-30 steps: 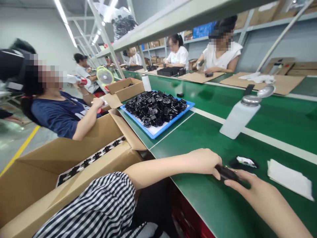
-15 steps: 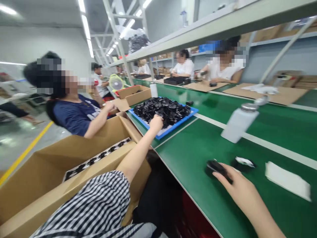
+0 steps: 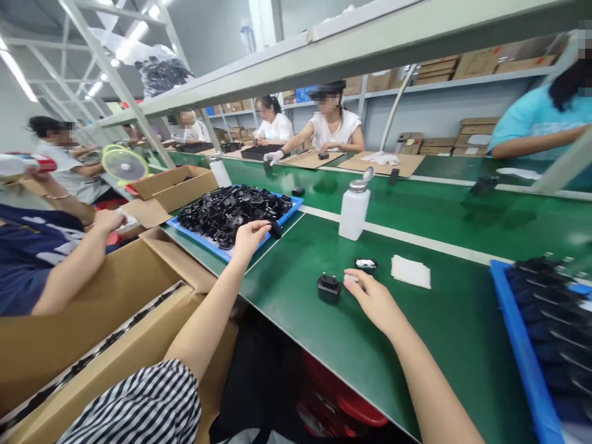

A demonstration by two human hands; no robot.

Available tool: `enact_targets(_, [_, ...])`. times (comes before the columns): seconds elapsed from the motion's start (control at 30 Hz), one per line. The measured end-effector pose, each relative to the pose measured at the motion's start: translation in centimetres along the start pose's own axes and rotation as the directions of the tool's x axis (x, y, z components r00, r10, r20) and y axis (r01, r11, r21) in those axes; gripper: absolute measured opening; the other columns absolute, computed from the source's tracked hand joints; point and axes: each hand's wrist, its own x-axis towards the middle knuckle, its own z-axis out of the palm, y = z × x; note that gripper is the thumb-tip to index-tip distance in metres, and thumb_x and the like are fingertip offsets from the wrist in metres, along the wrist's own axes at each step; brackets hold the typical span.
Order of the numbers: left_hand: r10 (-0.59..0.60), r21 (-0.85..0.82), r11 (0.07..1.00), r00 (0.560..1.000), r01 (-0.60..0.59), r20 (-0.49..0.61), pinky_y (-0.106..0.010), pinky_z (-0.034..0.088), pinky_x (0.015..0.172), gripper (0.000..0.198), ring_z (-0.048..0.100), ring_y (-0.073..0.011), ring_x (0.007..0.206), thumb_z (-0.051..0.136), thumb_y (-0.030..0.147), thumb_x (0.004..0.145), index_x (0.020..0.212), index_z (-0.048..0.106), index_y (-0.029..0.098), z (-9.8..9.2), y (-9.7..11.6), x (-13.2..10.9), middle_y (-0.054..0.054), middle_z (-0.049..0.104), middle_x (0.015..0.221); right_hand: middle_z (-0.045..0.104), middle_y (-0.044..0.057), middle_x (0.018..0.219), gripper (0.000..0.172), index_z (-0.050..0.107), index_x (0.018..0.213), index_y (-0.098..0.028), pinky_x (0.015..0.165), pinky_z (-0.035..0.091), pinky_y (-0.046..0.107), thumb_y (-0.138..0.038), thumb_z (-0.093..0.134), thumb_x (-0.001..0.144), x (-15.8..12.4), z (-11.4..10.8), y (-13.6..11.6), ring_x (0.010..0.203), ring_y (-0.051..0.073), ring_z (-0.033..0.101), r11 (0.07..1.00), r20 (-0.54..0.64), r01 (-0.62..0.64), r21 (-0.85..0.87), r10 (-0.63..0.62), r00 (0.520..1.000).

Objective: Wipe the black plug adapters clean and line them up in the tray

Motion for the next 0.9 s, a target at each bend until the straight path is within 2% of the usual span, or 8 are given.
enact_targets(0.1, [0.028, -0.39, 0.92, 0.985, 0.041, 0.168, -0.021, 0.042, 0.054, 0.014, 0.05, -0.007, 0.049, 0.054, 0.02, 0.061, 0.072, 0.058, 0.012, 3.3, 1.8, -1.1, 0.001, 0.056, 0.056, 0.057, 0.005, 0.075, 0.036, 0.053, 0.086, -0.017, 0.062, 0.042, 0.03, -0.045, 0.04, 0.068, 0.5, -0.4, 0.0, 0.065, 0.017, 0.054, 0.987, -0.11, -0.016, 0.162, 0.034, 0.993])
enact_targets(0.27, [0.133, -0.56, 0.813, 0.887, 0.158, 0.443, -0.019, 0.041, 0.051, 0.015, 0.051, -0.006, 0.048, 0.06, 0.019, 0.055, 0.068, 0.057, 0.012, 7.8, 5.2, -2.5, 0.002, 0.056, 0.055, 0.054, 0.004, 0.073, 0.037, 0.051, 0.089, -0.015, 0.051, 0.039, 0.023, -0.043, 0.047, 0.065, 1.8, -1.5, -0.8, 0.061, 0.013, 0.052, 0.87, -0.199, 0.001, 0.493, 0.112, 0.974])
enact_targets(0.33, [0.128, -0.542, 0.78, 0.768, 0.313, 0.627, -0.018, 0.041, 0.051, 0.013, 0.05, -0.0052, 0.047, 0.061, 0.018, 0.056, 0.066, 0.057, 0.011, 9.2, 6.4, -2.5, 0.002, 0.056, 0.054, 0.052, 0.001, 0.069, 0.042, 0.047, 0.097, -0.016, 0.05, 0.037, 0.022, -0.038, 0.053, 0.062, 2.4, -2.2, -1.3, 0.057, 0.01, 0.05, 0.794, -0.187, 0.053, 0.605, 0.077, 0.979])
enact_targets(0.43, [0.116, -0.415, 0.743, 0.509, 0.526, 0.853, -0.017, 0.041, 0.05, 0.004, 0.048, -0.0035, 0.044, 0.057, 0.013, 0.06, 0.061, 0.055, 0.01, 10.8, 7.6, -2.4, 0.001, 0.053, 0.051, 0.047, -0.005, 0.056, 0.053, 0.043, 0.106, -0.019, 0.048, 0.035, 0.022, -0.029, 0.059, 0.056, 3.1, -3.1, -1.4, 0.048, 0.008, 0.042, 0.733, -0.114, 0.111, 0.671, -0.045, 0.992])
enact_targets(0.53, [0.086, -0.288, 0.811, 0.383, 0.509, 0.92, -0.017, 0.04, 0.049, 0.006, 0.047, -0.0035, 0.045, 0.052, 0.013, 0.065, 0.06, 0.055, 0.01, 11.8, 8.2, -2.4, 0.0, 0.053, 0.053, 0.049, -0.004, 0.059, 0.042, 0.052, 0.094, -0.017, 0.045, 0.033, 0.022, -0.026, 0.06, 0.053, 3.8, -3.5, -0.5, 0.045, 0.007, 0.038, 0.784, -0.171, 0.16, 0.599, -0.07, 0.983])
enact_targets(0.6, [0.062, -0.207, 0.928, 0.42, 0.309, 0.905, -0.019, 0.04, 0.051, 0.008, 0.049, -0.0053, 0.048, 0.05, 0.015, 0.066, 0.066, 0.056, 0.01, 12.0, 8.1, -2.4, -0.002, 0.056, 0.06, 0.053, -0.001, 0.066, 0.032, 0.056, 0.083, -0.016, 0.046, 0.034, 0.023, -0.028, 0.059, 0.054, 4.1, -3.6, 0.5, 0.049, 0.008, 0.041, 0.848, -0.3, 0.196, 0.492, -0.046, 0.953])
enact_targets(0.73, [0.132, -0.004, 0.98, 0.638, -0.198, 0.759, -0.023, 0.041, 0.064, 0.03, 0.052, -0.0101, 0.066, 0.056, 0.015, 0.06, 0.09, 0.054, 0.011, 12.2, 6.9, -2.4, -0.006, 0.057, 0.089, 0.056, 0.001, 0.079, 0.017, 0.057, 0.072, -0.018, 0.058, 0.04, 0.028, -0.026, 0.056, 0.056, 4.1, -3.9, 2.3, 0.065, 0.014, 0.049, 0.982, -0.405, 0.155, 0.108, -0.099, 0.909])
enact_targets(0.9, [0.204, -0.046, 0.945, 0.477, -0.323, 0.855, -0.021, 0.041, 0.063, 0.06, 0.051, -0.0093, 0.063, 0.065, 0.024, 0.051, 0.105, 0.044, 0.01, 12.5, 5.6, -2.7, -0.007, 0.053, 0.1, 0.058, -0.002, 0.082, 0.013, 0.058, 0.072, -0.022, 0.069, 0.04, 0.029, -0.017, 0.051, 0.063, 3.6, -3.8, 2.5, 0.076, 0.016, 0.051, 0.965, -0.285, 0.114, -0.235, -0.181, 0.941])
